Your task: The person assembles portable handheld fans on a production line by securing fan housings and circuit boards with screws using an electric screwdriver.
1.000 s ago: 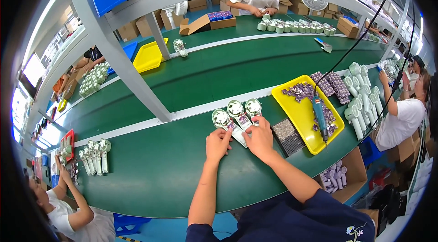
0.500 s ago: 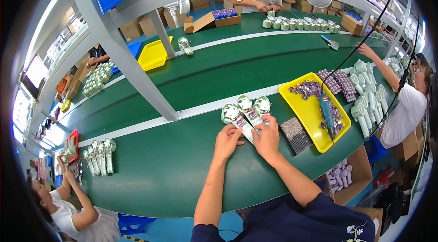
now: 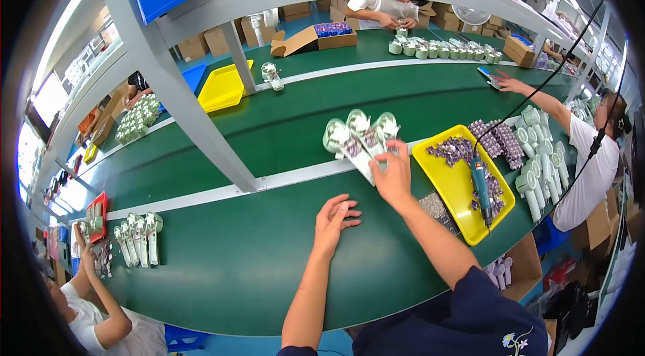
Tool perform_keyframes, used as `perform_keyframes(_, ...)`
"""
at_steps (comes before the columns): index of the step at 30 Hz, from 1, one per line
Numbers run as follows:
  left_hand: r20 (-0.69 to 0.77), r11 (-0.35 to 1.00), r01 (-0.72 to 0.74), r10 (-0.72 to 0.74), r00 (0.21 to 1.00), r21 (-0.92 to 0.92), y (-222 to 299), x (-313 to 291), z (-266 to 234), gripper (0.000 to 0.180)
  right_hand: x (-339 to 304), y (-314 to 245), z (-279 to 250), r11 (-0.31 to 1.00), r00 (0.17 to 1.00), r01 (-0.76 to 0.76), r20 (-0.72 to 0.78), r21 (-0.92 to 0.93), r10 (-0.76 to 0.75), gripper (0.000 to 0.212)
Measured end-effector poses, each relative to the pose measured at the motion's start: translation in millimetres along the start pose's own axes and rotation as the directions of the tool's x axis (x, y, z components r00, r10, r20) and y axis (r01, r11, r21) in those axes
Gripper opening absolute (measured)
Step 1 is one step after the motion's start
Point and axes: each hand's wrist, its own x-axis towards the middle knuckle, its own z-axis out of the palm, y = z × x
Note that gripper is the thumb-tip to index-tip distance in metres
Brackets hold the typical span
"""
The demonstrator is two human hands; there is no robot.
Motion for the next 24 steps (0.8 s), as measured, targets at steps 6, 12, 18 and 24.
perform_keyframes(6, 0.020, 0.995, -0.029, 0.027, 0.999, 0.091, -10.9, -3.3, 3.5, 0.037, 162.2, 63.7, 56.7, 0.996, 0.993, 0.020, -0.117, -0.090, -0.030, 0.017)
perform_keyframes(12, -0.012, 0.903, -0.048, 0.058, 0.998, 0.428, -22.1, -33.9, 2.1, 0.033, 293.7, 148.0, 156.3, 0.980, 0.962, -0.058, -0.274, -0.191, 0.004, 0.019)
perform_keyframes(18, -0.102, 0.890, -0.056, 0.114, 0.988, 0.453, -17.4, -36.3, 31.0, 0.029, 373.2, 214.7, 213.0, 0.900, 0.936, -0.269, -0.313, -0.342, 0.161, 0.018)
perform_keyframes(24, -0.133, 0.755, -0.142, 0.291, 0.948, 0.640, -8.2, -28.8, 40.8, 0.021, 367.1, 163.5, 215.4, 0.909, 0.974, -0.229, -0.079, -0.348, 0.214, 0.037)
